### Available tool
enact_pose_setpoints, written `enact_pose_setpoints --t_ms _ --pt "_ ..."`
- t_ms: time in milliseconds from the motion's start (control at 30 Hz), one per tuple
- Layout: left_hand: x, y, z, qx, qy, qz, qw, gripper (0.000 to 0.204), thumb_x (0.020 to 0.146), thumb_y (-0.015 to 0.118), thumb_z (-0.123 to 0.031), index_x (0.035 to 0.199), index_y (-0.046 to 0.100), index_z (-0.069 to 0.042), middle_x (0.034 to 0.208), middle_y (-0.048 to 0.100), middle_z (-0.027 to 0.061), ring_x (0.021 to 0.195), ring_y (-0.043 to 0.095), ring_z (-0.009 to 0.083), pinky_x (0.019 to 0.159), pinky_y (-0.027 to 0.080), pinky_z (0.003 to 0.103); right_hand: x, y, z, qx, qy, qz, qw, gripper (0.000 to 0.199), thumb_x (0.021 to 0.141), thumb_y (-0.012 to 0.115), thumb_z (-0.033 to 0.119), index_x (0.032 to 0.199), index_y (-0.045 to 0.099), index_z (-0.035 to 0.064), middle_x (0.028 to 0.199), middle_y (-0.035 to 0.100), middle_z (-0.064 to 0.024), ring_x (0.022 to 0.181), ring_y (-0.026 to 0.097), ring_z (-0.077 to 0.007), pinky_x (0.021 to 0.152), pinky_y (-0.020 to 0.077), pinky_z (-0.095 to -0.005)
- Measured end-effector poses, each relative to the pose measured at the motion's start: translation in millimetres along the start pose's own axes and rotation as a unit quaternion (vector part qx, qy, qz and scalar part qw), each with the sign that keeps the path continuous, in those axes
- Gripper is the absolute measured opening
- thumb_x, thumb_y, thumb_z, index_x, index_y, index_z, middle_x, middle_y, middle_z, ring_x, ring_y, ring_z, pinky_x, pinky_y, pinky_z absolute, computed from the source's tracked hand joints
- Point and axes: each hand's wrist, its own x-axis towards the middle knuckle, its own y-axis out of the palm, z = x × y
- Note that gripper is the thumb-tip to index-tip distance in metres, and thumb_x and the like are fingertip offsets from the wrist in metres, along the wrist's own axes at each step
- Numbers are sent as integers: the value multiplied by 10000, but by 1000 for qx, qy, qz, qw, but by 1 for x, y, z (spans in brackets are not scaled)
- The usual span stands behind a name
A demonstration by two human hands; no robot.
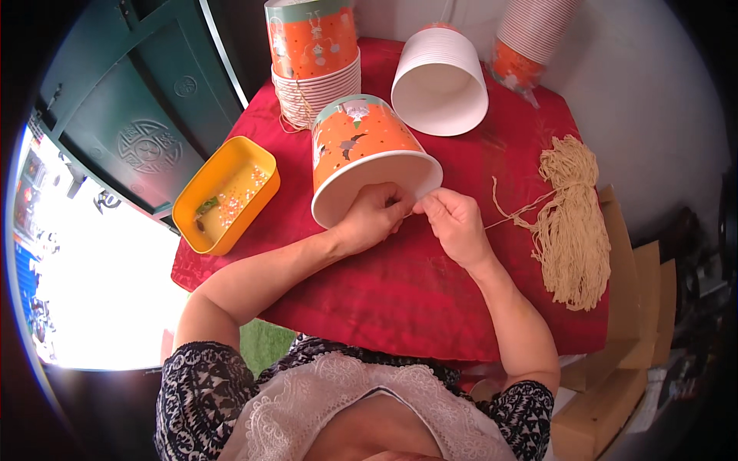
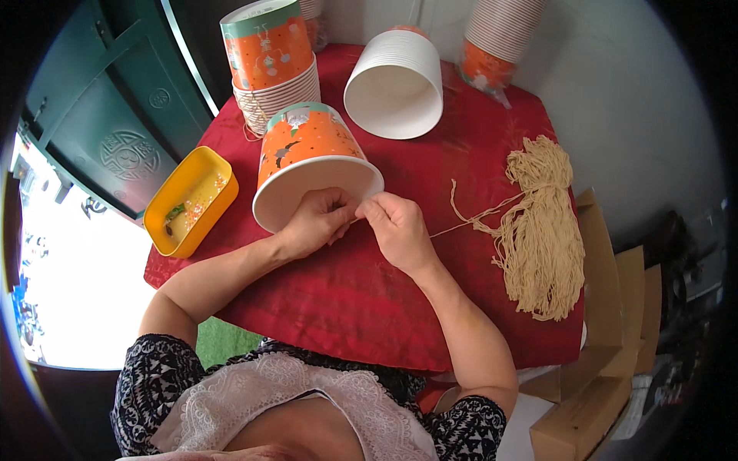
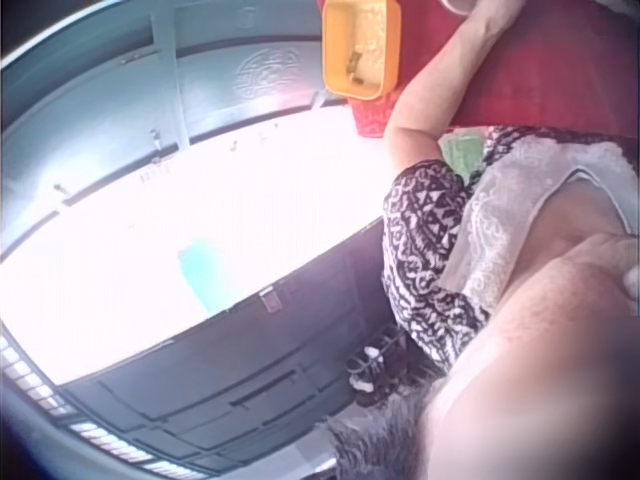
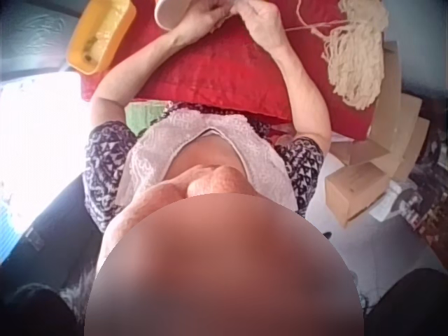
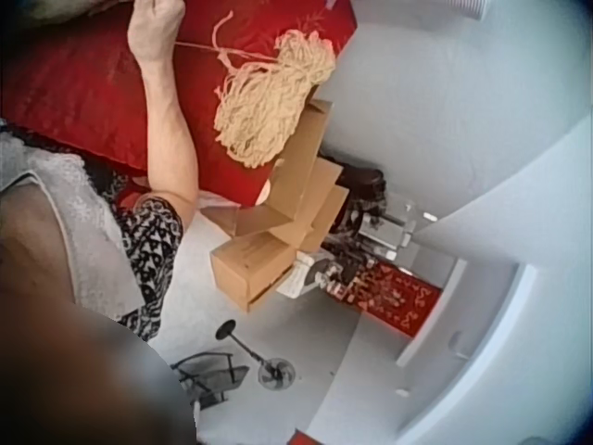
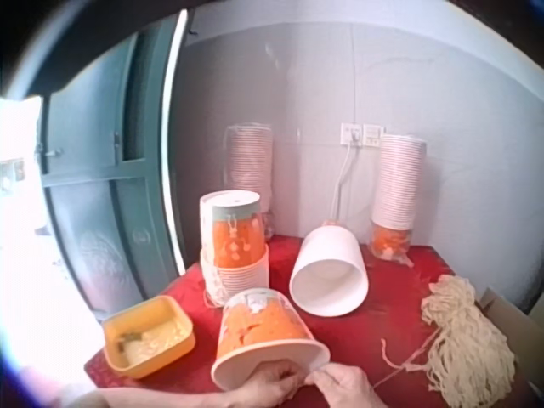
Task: Tying decorative strings through holes in paper buckets for packaging.
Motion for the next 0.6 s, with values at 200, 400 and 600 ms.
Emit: enact_pose_setpoints --t_ms 200,400,600 --pt "-2 0 3 3 25 32 999 104 942 601 -95 961 576 5 713 563 31 553 513 90 470 426 240 -2 -1 5 -10 9 -58 998 219 978 542 117 880 644 -50 745 656 -71 698 589 -111 650 489 -278" --pt "-2 5 1 38 35 6 999 131 928 632 -112 940 587 11 715 581 45 548 542 102 453 447 259 -9 15 13 -110 -146 -45 982 114 942 589 59 896 626 -39 720 629 -120 621 592 -152 565 464 -291" --pt "6 5 19 46 161 -25 985 80 926 620 -89 938 604 -12 736 587 42 586 532 96 505 453 265 -11 26 11 -193 -262 -39 945 15 842 621 7 833 613 -2 714 611 -116 597 619 -282 520 483 -340"
